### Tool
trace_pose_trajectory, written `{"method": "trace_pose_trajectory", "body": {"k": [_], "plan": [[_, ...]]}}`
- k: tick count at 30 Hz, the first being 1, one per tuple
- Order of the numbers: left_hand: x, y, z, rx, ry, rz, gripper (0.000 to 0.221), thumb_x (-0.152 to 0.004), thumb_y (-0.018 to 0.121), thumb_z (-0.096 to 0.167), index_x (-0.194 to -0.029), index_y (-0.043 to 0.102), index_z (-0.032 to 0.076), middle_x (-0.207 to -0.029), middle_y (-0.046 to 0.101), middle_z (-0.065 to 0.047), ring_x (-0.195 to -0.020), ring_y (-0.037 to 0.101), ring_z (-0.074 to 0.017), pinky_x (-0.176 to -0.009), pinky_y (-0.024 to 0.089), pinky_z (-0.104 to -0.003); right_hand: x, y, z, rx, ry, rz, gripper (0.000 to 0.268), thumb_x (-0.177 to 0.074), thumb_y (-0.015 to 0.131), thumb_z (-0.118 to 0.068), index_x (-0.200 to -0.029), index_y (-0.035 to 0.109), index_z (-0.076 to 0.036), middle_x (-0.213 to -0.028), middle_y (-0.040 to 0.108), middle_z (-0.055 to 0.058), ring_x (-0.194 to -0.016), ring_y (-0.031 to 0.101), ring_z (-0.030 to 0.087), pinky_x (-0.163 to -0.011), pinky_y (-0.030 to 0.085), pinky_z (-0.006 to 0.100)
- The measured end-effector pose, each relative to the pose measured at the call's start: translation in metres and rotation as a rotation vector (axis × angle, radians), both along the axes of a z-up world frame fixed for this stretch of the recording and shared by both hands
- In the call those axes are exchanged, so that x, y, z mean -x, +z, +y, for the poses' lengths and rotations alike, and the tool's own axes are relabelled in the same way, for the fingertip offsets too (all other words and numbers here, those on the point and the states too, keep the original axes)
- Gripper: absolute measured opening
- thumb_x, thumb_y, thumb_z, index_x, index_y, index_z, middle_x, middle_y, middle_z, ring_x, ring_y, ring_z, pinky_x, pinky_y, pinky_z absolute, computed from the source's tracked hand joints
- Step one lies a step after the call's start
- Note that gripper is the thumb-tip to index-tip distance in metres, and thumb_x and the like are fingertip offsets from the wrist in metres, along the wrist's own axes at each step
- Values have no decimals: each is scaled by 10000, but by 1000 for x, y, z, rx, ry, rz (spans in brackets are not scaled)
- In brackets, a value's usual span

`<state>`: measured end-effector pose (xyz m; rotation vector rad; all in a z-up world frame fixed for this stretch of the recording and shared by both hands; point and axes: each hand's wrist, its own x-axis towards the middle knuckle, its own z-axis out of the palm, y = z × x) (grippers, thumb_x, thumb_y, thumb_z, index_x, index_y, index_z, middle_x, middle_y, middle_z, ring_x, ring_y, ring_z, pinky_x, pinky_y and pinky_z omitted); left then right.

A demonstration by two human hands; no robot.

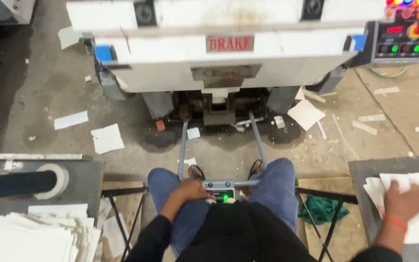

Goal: Using a paper press or die-cutting machine to process white paper sheets in an industrial setting.

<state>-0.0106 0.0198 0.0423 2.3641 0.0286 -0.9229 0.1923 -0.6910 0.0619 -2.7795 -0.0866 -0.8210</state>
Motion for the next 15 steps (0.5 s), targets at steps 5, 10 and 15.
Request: {"method": "trace_pose_trajectory", "body": {"k": [5, 10, 15], "plan": [[-11, -69, -19, 590, 484, -139, 440, -897, 705, 441, -872, 742, 3, -800, 736, -182, -774, 676, -389, -696, 533, -489, 81, -62, -47, 471, -513, 188, 751, -1014, 615, -561, -1275, 541, 139, -1323, 483, 365, -1343, 417, 484, -1107, 334, 565], [-6, -160, -20, 170, 372, -313, 346, -898, 632, 340, -891, 752, 16, -871, 734, -192, -859, 701, -398, -810, 524, -510, 44, -82, -100, 666, -476, 513, 671, -1043, 567, -574, -1225, 665, 64, -1219, 619, 302, -1220, 595, 426, -1093, 458, 511], [-11, -80, -20, 7, 128, -110, 477, -903, 578, 465, -922, 804, 46, -1037, 742, -207, -1099, 644, -419, -1116, 363, -513, -20, -21, -118, 330, -444, 1361, 629, -949, 692, -565, -1194, 784, 6, -1079, 806, 218, -1085, 752, 330, -1026, 591, 442]]}}
